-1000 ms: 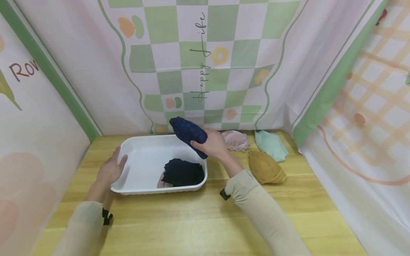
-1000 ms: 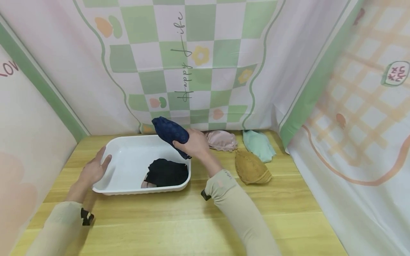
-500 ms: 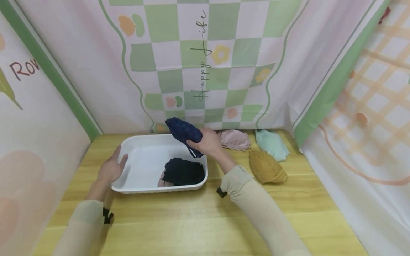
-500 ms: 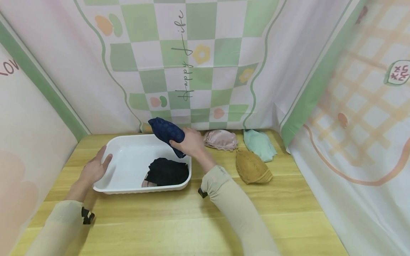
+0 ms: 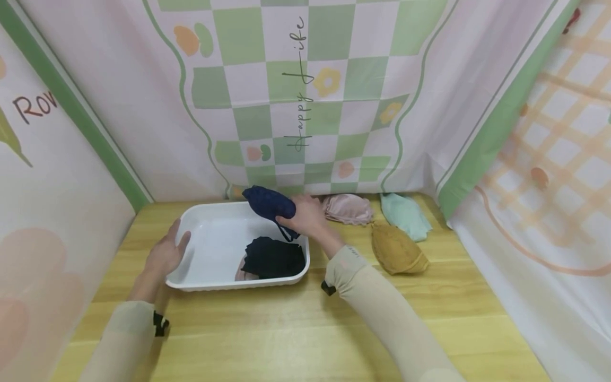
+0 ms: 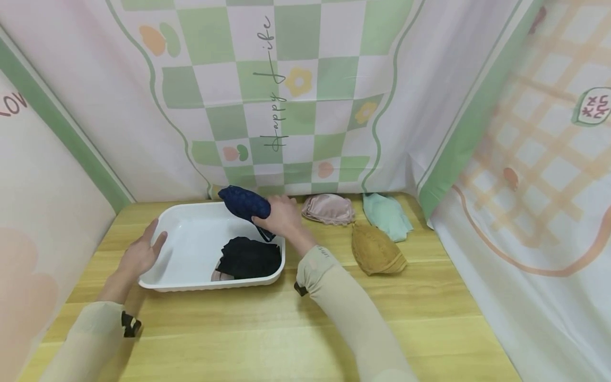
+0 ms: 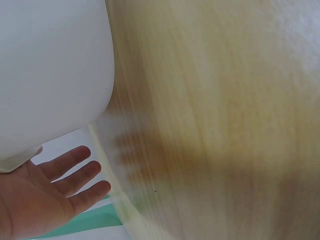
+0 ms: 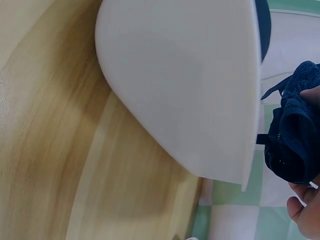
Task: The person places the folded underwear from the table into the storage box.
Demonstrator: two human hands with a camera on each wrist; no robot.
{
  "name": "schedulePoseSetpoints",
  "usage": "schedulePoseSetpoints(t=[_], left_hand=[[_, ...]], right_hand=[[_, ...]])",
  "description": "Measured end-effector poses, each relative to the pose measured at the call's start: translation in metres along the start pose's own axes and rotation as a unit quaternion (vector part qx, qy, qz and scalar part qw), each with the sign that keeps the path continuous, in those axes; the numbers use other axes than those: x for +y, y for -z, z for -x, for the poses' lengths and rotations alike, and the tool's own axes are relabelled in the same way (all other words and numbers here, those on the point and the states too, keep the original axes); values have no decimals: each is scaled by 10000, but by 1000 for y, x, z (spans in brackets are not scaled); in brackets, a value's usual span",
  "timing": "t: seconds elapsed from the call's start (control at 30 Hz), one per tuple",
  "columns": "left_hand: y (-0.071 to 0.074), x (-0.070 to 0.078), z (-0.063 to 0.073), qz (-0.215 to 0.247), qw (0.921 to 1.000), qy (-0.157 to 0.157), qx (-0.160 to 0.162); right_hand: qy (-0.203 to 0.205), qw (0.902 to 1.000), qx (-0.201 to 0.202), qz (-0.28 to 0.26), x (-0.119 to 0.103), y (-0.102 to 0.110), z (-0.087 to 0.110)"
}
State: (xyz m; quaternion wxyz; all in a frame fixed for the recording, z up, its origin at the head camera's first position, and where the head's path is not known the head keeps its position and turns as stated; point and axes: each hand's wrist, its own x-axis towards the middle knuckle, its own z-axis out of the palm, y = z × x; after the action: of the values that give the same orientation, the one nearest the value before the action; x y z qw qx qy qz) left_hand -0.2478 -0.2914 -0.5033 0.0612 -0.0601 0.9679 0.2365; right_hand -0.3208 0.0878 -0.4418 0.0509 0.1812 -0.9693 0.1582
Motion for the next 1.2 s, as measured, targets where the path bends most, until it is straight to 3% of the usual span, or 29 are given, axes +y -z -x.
schedulePoseSetpoints(t=[0.33, 0.63, 0.93, 1.2], left_hand=[[0, 2, 2, -32, 10000, 7, -20], [0, 0, 0, -31, 10000, -8, -17], [2, 2, 1, -19, 10000, -58, 65], [2, 1, 2, -23, 10000, 7, 4]], right_hand=[[277, 9985, -125, 450, 0, -19, -3], [452, 9894, -364, 1329, 1, -37, -5], [392, 9927, -366, 1078, 0, -33, -3], [320, 9983, -267, 404, 2, -29, 0]])
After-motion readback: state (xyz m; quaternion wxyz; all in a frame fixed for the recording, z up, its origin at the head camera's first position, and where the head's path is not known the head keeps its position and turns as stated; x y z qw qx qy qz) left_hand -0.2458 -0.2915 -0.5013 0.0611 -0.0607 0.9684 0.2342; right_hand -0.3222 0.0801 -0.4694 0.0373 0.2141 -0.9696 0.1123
